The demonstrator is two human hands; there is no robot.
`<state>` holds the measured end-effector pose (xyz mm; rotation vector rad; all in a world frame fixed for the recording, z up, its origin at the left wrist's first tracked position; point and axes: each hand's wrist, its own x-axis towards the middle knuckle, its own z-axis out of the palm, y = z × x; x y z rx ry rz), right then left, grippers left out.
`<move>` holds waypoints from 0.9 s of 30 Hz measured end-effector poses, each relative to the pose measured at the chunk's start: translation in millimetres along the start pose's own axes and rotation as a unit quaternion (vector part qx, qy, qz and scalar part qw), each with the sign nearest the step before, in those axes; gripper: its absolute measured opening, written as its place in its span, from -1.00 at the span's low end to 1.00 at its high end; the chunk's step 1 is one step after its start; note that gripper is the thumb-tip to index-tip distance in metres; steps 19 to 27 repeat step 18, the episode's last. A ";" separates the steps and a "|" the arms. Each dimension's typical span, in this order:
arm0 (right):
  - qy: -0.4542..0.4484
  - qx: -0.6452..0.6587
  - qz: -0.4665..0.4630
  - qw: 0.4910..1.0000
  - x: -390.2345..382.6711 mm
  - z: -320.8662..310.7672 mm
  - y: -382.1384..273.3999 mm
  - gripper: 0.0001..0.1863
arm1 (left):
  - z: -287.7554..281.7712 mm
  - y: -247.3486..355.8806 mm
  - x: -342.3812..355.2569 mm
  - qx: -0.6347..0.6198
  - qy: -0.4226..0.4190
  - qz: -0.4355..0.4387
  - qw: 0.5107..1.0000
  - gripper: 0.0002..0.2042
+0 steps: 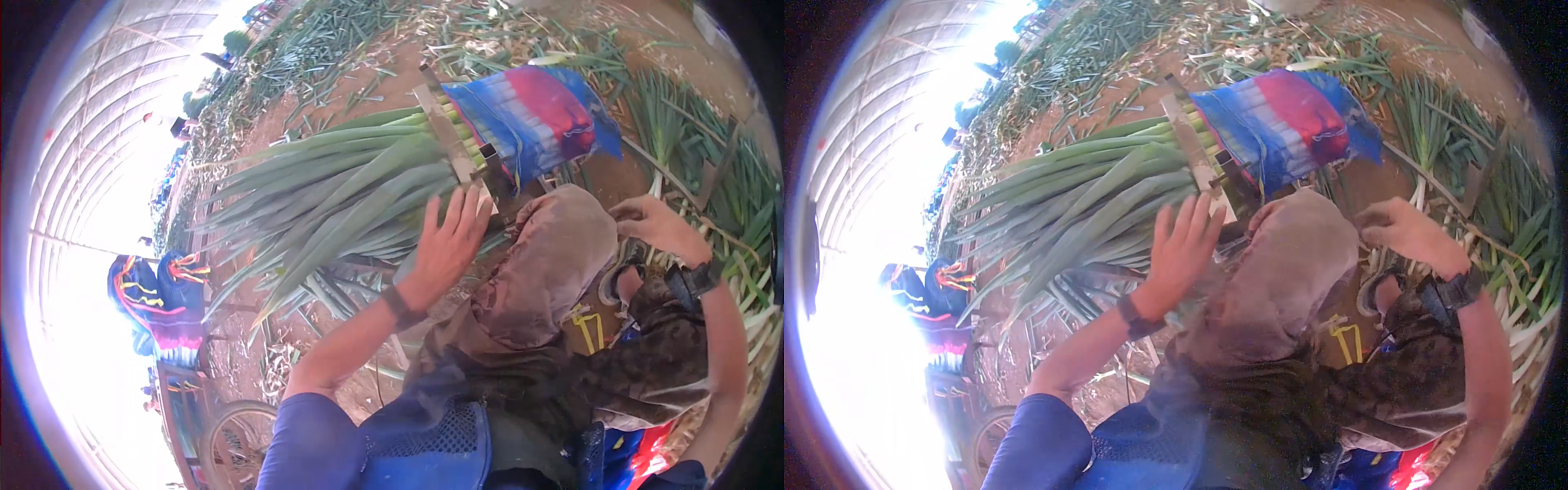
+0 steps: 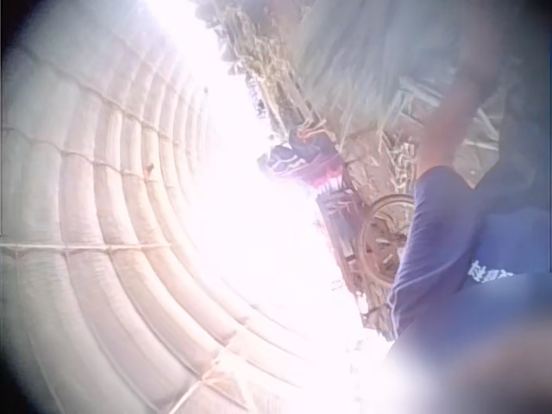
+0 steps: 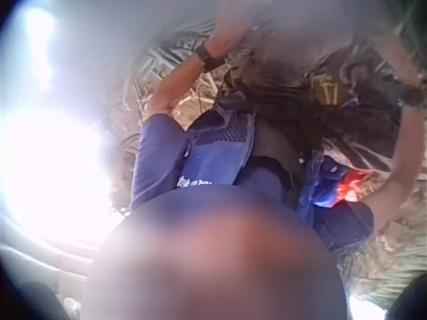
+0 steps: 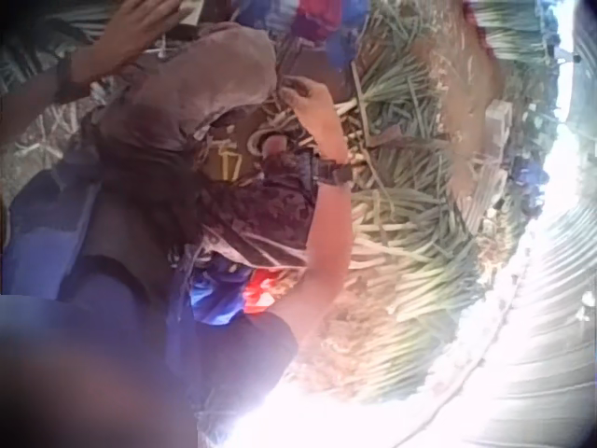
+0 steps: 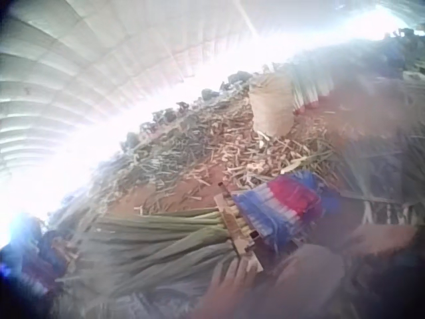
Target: The person sits on the ground and processes green onions by removing outer leaves and roots, then aligns them into bundles. The person places the bundles into a red plastic bag and then into a blue mesh bag.
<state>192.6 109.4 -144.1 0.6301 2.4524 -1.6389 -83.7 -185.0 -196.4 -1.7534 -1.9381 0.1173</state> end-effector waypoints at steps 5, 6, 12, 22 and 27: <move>0.004 -0.049 -0.001 0.999 -2.6 0.0 10.2 -0.59 | -2.9 -39.0 -6.4 0.125 -0.041 -0.096 0.987 -0.29; 0.010 -0.078 0.002 0.997 -2.2 -1.8 10.7 -0.59 | -11.7 -45.3 -13.5 0.130 -0.063 -0.108 0.984 -0.28; 0.044 -0.185 -0.024 0.981 -6.4 -12.8 13.7 -0.56 | -68.8 -97.3 -61.0 0.220 -0.154 -0.197 0.943 -0.24; 0.017 -0.200 0.034 0.979 -0.5 -17.8 1.2 -0.50 | -114.8 -158.8 -81.0 0.029 -0.368 -0.275 0.888 -0.14; 0.017 -0.200 0.034 0.979 -0.5 -17.8 1.2 -0.50 | -114.8 -158.8 -81.0 0.029 -0.368 -0.275 0.888 -0.14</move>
